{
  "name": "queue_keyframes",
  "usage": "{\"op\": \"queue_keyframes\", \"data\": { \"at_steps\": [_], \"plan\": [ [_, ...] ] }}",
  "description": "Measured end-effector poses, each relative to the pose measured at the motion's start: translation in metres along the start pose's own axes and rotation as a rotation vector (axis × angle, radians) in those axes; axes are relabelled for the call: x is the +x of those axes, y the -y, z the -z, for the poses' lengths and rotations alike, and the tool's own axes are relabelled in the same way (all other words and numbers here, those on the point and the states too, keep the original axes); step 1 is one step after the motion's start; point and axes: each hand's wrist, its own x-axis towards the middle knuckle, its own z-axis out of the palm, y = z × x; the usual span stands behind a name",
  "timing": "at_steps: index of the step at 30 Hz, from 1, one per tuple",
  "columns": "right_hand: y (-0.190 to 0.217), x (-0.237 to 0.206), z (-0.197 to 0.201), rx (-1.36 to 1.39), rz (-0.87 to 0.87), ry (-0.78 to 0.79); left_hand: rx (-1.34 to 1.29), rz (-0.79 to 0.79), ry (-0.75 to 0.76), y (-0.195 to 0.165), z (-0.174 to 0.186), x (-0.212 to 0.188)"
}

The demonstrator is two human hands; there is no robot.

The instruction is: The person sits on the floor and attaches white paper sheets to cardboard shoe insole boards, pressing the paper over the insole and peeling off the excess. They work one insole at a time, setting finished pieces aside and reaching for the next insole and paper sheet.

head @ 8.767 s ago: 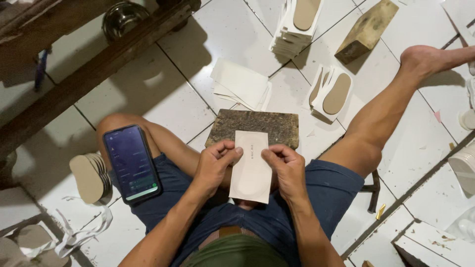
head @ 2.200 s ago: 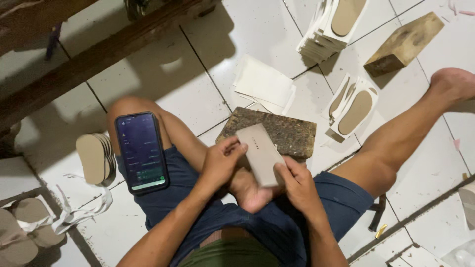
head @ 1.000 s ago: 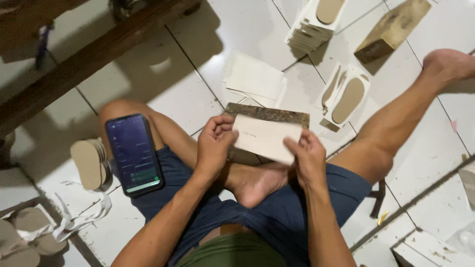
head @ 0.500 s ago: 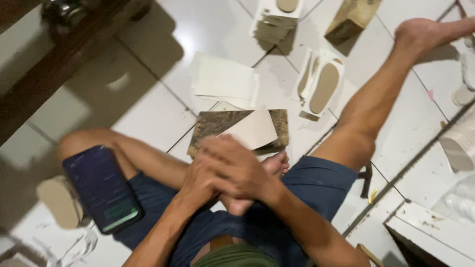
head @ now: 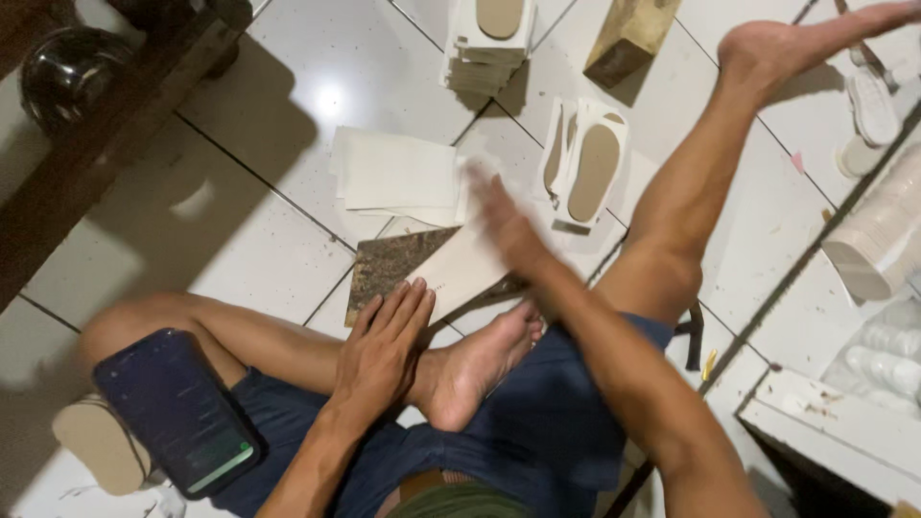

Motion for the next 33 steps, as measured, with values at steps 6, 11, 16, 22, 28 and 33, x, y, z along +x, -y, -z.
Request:
{"op": "queue_keyframes", "data": {
  "at_steps": [6, 11, 16, 22, 28, 33],
  "plan": [
    [0.057, -0.047, 0.026, -0.178, 0.021, -0.119, -0.055, -0.032, -0.090, -0.010, 0.015, 0.014],
    [0.067, -0.088, -0.016, -0.717, 0.266, -0.045, -0.506, 0.123, -0.430, -0.024, 0.035, 0.018],
    [0.061, -0.112, -0.060, 0.240, -0.441, -0.209, -1.706, 0.560, -0.501, -0.025, 0.051, 0.018],
    [0.055, -0.131, -0.078, 0.777, -0.435, -0.336, -1.700, 0.695, -0.238, -0.028, 0.029, 0.008],
    [0.056, -0.146, -0.078, 0.810, -0.367, -0.313, -1.704, 0.667, -0.238, -0.031, 0.017, 0.000],
    [0.062, -0.149, -0.083, 0.740, -0.299, -0.356, -1.803, 0.690, -0.265, -0.044, 0.021, 0.001]
  ]
}}
